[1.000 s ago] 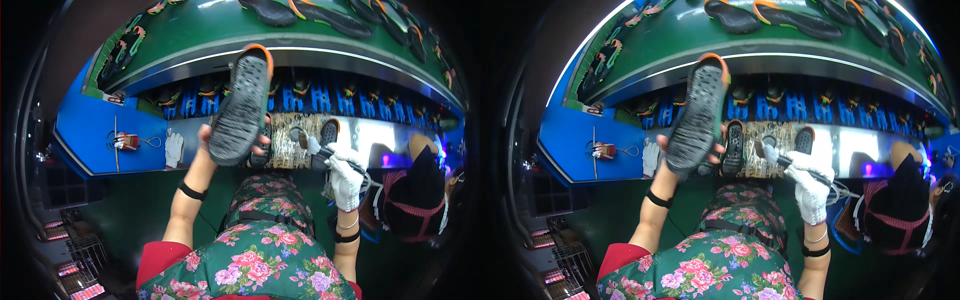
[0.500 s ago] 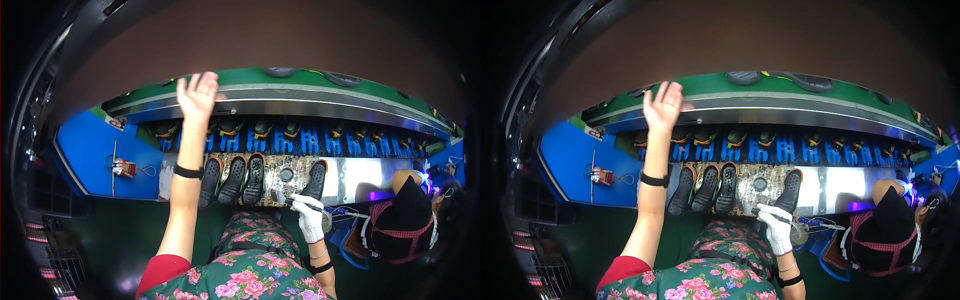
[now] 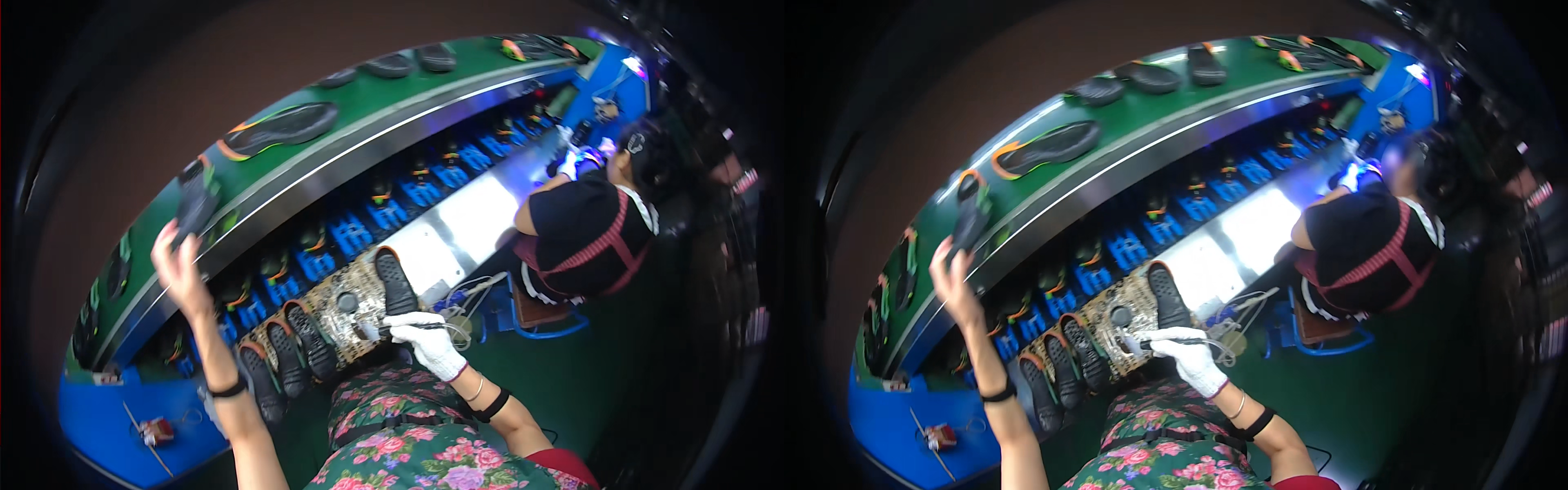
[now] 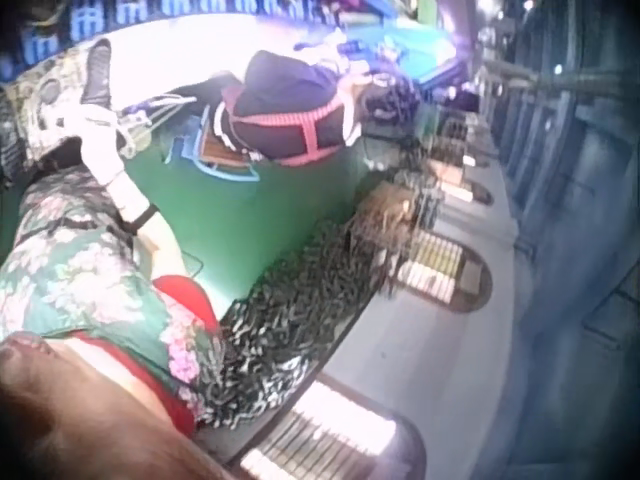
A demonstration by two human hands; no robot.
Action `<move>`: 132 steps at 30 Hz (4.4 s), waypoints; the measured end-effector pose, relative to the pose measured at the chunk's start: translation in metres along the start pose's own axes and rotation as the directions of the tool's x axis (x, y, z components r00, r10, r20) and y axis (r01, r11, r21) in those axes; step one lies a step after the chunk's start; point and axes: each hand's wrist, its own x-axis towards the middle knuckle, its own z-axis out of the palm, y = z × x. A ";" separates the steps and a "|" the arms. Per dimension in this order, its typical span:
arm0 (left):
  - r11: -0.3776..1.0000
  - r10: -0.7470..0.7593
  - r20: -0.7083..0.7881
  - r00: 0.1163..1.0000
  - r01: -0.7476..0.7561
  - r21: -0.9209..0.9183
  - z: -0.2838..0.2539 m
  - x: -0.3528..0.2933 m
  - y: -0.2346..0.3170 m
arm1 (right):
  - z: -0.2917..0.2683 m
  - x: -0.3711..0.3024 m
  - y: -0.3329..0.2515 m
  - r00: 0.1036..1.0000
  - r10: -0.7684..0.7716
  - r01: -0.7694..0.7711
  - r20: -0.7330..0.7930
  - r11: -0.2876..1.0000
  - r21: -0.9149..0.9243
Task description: Applying adhesive to the bottom of shoe soles using a brush.
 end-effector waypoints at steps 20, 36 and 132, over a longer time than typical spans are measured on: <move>-0.120 -0.747 0.658 0.097 0.954 -0.276 -0.006 -0.252 -0.030 | 0.073 -0.004 -0.087 0.923 -0.209 0.290 0.324 0.929 -0.228; -0.506 -0.474 0.834 0.282 0.688 -0.521 0.043 -0.236 0.089 | 0.091 0.000 -0.087 0.894 -0.286 0.421 0.346 0.799 -0.430; -0.069 -0.275 0.759 0.590 0.775 -0.628 0.060 -0.180 0.028 | 0.059 -0.023 -0.074 0.712 -0.329 0.662 0.621 0.611 -0.435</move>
